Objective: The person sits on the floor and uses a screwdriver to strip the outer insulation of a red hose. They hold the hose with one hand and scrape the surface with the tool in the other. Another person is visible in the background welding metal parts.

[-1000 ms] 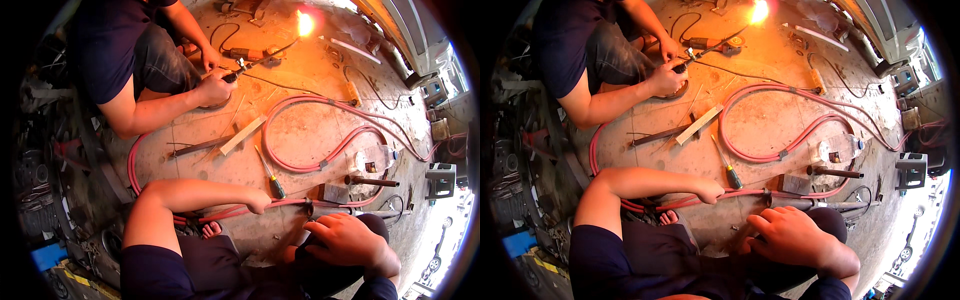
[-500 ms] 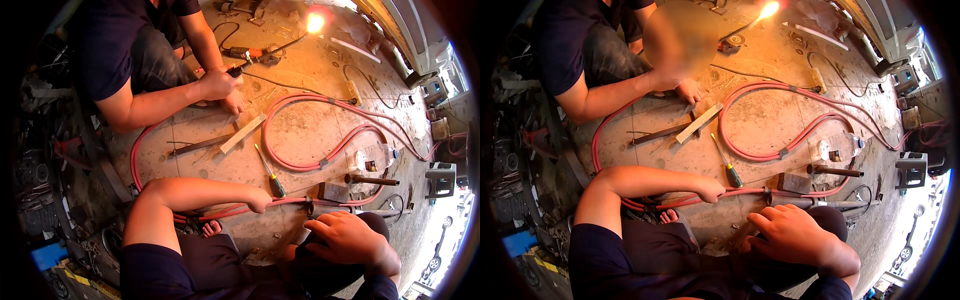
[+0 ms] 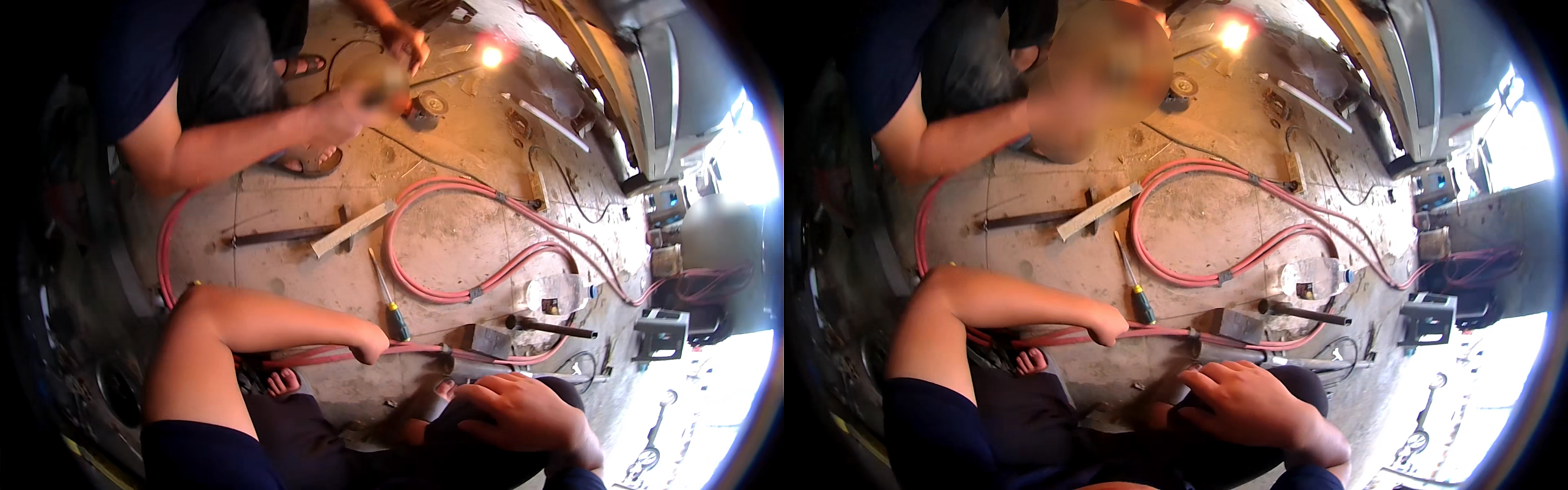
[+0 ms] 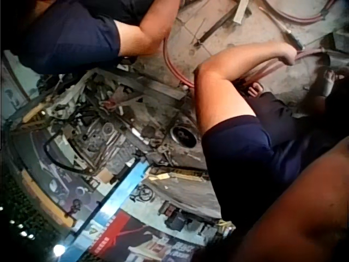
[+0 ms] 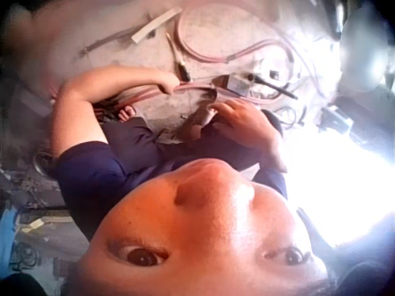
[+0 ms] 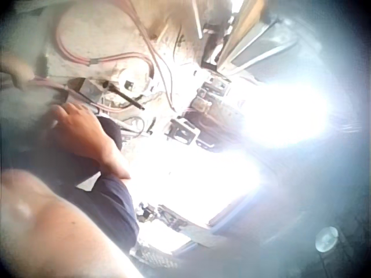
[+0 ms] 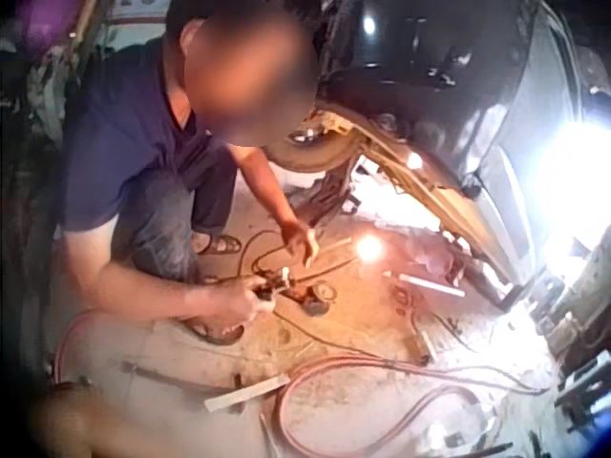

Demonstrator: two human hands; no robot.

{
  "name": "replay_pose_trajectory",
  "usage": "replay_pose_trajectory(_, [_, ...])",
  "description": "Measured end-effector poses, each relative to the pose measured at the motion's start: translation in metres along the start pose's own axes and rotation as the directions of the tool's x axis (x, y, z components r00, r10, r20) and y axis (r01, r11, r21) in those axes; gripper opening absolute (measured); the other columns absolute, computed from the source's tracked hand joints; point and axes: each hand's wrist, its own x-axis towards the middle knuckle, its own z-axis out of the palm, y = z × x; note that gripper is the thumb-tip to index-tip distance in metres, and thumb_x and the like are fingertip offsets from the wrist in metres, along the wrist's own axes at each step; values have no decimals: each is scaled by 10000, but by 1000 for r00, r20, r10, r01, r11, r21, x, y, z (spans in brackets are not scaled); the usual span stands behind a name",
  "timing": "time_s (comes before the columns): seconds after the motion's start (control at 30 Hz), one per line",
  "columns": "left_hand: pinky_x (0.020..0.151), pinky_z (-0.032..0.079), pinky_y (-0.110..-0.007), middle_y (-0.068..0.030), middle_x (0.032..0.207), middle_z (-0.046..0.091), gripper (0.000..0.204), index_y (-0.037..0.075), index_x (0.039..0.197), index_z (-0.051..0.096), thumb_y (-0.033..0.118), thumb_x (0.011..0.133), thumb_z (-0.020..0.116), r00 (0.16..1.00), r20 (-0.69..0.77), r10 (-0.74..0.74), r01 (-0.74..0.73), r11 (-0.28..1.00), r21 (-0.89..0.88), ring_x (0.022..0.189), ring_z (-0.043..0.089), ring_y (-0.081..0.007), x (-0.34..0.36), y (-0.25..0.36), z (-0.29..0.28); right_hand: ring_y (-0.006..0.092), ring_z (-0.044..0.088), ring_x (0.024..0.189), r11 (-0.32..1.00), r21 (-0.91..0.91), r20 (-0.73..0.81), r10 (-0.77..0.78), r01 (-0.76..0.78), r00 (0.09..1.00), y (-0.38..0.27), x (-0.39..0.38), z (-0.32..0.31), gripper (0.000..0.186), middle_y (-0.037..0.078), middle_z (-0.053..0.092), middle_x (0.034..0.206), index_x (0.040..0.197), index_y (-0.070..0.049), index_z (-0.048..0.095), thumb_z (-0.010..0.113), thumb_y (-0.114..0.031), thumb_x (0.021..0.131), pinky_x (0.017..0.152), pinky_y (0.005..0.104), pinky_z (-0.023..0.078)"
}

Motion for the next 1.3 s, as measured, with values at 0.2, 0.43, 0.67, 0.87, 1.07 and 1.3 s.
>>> replay_pose_trajectory(0.2, [723,521,-449,-201,882,696,253,-16,866,725,97,704,567,997,-64,36,-29,993,113,834,670,-352,6,4,-3,322,641,923,998,20,32,67,-67,997,-10,10,2,414,128,643,994,1202,-81,588,683,-295,860,811,388,516])
replay_pose_trajectory(0.43, [720,522,-465,-190,895,700,254,-8,899,730,93,714,587,989,-139,50,-37,995,93,843,671,-353,-16,12,-24,325,653,947,993,-7,-3,121,-121,993,-17,17,3,404,138,658,1018,1171,-80,612,697,-309,850,809,401,535])
replay_pose_trajectory(0.67, [732,523,-464,-189,917,699,256,-10,911,729,100,731,583,992,-89,92,-69,970,232,857,671,-347,-3,9,-19,325,654,957,990,1,14,139,-139,990,-20,20,1,398,141,661,1022,1177,-88,615,689,-318,861,809,401,538])
replay_pose_trajectory(0.87, [744,523,-462,-188,952,700,274,-25,934,724,110,750,573,984,-26,177,-156,917,368,878,670,-340,1,16,-26,341,640,970,994,-27,34,111,-110,993,-19,18,1,403,167,648,1038,1199,-59,577,639,-321,899,808,403,529])
replay_pose_trajectory(1.07, [760,522,-456,-187,961,701,273,-28,936,725,114,760,572,989,-53,137,-114,943,314,893,670,-331,-2,23,-27,340,642,962,994,-19,11,104,-104,994,-19,13,3,410,165,651,1033,1197,-59,581,643,-329,896,807,404,529])
replay_pose_trajectory(1.3, [744,524,-452,-185,947,701,253,-23,921,727,92,741,592,990,30,135,-136,911,389,888,672,-333,0,24,-23,340,646,950,993,-28,3,115,-115,993,-18,8,4,410,165,655,1015,1198,-59,587,644,-328,894,806,398,526])
